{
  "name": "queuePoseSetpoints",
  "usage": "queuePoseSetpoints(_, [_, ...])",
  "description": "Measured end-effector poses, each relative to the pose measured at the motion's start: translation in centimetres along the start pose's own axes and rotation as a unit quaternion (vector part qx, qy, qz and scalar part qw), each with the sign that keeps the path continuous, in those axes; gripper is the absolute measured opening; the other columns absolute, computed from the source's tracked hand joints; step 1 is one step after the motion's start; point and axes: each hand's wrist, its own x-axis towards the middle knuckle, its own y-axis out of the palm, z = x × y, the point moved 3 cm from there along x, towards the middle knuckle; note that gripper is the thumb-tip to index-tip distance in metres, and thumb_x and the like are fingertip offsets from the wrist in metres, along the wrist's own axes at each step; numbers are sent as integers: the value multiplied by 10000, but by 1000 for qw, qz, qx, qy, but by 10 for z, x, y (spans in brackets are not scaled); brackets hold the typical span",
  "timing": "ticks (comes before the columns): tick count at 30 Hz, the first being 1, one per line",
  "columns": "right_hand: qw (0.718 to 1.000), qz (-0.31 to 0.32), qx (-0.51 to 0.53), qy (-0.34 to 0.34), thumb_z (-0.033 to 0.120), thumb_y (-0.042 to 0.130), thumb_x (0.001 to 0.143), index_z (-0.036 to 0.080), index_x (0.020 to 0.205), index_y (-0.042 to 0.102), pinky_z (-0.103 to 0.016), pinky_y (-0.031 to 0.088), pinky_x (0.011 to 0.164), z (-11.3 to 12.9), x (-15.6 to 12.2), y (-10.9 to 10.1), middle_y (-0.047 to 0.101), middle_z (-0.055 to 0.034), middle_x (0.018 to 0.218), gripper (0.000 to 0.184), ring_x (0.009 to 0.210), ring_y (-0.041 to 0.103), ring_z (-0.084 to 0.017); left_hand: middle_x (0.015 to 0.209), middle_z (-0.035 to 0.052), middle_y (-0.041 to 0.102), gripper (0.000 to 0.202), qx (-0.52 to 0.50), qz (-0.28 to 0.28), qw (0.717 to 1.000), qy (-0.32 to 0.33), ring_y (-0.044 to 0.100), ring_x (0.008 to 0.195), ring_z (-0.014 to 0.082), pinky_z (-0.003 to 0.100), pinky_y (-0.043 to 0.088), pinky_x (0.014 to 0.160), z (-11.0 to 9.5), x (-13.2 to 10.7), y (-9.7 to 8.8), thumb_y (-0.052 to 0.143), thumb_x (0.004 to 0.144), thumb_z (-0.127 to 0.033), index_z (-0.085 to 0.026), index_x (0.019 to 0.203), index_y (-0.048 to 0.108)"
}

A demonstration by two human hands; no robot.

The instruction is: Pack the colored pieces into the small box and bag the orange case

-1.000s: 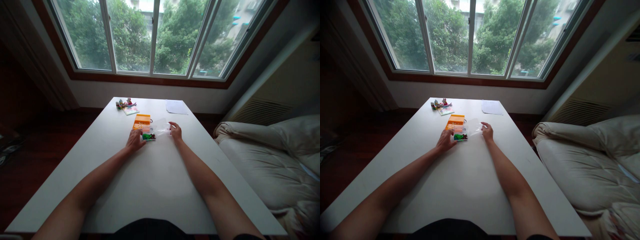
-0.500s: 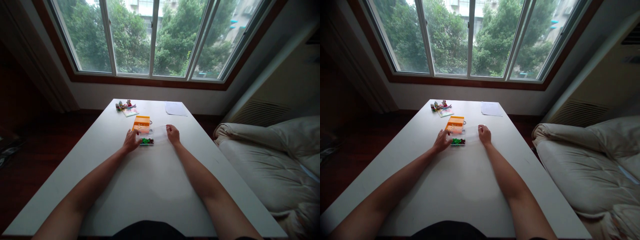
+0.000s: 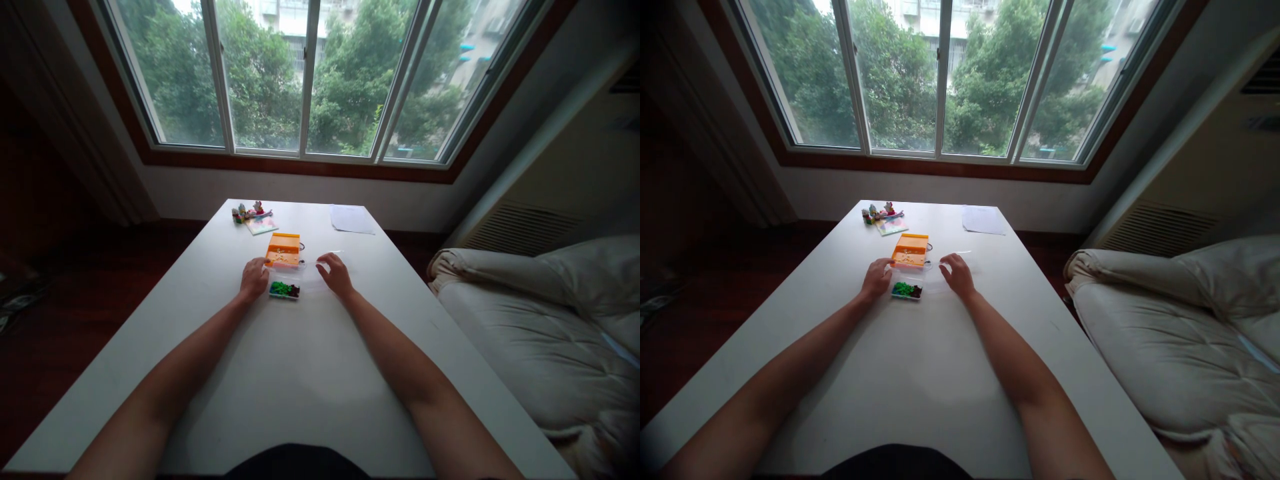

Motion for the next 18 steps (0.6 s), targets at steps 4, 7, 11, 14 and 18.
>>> queuePoseSetpoints(4, [995,34,-89,-12,189,500,988,233,1107,697,-397,478,954,4,-1,3,703,-78,1068,234,1015,626,-244,1382,84,617,364,35,25,999,18,514,1308,254,435,346,1172,9,3,7,451,907,-198,-199,1179,692])
queuePoseSetpoints(7, [989,59,-136,-7,129,471,981,252,1157,714,-403,464,988,1,-2,3,714,-69,1128,324,1061,628,-243,1395,75,619,413,45,45,998,24,502,1331,245,426,331,1175,7,3,7,429,918,-185,-207,1251,672])
queuePoseSetpoints(11, [982,116,-146,-28,275,570,982,271,1295,668,-437,438,1069,-1,-4,8,661,-67,1302,328,1209,589,-258,1333,77,660,421,60,61,996,8,539,1279,245,410,356,1143,2,1,5,423,926,-196,-207,1277,656])
queuePoseSetpoints(14, [976,151,-143,-62,437,640,954,296,1468,526,-490,377,1139,5,-6,13,520,-90,1486,545,1373,469,-299,1298,81,670,389,68,49,997,-1,567,1211,258,411,394,1099,-1,1,1,433,939,-243,-212,1248,668])
queuePoseSetpoints(18, [972,171,-142,-79,373,555,1012,350,1436,558,-545,290,1184,13,-7,19,454,-61,1544,425,1454,372,-301,1212,100,684,336,80,36,996,-23,584,1106,282,424,452,1009,-3,0,-5,492,919,-302,-228,1167,706])
